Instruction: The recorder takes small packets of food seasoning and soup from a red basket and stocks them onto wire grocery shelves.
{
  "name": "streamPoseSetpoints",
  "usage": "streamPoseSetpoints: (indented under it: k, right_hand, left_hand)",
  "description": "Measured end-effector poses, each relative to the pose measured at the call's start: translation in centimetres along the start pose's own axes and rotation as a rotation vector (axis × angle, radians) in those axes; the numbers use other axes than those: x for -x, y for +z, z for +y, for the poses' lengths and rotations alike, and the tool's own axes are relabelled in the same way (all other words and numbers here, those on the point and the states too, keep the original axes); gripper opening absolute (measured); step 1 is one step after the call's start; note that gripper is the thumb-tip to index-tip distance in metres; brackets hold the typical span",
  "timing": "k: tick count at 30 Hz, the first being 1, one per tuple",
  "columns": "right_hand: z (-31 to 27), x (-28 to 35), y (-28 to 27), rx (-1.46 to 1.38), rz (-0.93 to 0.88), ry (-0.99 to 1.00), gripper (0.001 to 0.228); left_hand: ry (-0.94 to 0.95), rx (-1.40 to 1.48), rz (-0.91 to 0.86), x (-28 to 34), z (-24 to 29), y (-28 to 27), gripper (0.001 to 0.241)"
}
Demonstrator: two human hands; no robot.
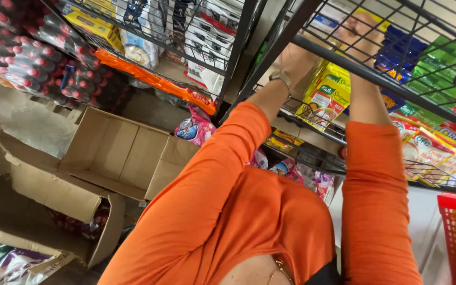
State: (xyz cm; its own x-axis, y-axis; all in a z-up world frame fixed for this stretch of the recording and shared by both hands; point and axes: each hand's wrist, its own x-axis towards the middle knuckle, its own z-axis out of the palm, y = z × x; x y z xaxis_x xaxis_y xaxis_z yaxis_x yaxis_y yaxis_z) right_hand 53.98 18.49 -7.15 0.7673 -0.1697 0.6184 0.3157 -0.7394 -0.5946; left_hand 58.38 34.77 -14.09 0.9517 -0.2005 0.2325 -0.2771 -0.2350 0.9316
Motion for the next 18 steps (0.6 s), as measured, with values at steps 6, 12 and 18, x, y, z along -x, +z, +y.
streamPoseSetpoints:
  k: [6, 12, 18]
  right_hand:
    - [4.6, -0.8, 1.6, -0.342, -0.089, 0.332, 0.011]
    - [4.3, -1.2, 2.0, 0.221, -0.046, 0.160, 0.003]
    - [0.6, -1.0, 2.1, 0.279, -0.009, 0.016, 0.022]
  left_hand:
    - [-0.092, -0.206, -0.080, -1.4, 1.6, 1.0, 0.035]
    - [-0.170, -0.395, -0.172, -2.2, -0.3, 2.8, 0.031]
    - [-0.145, -0.295, -0.190, -2.1, -0.8, 2.3, 0.027]
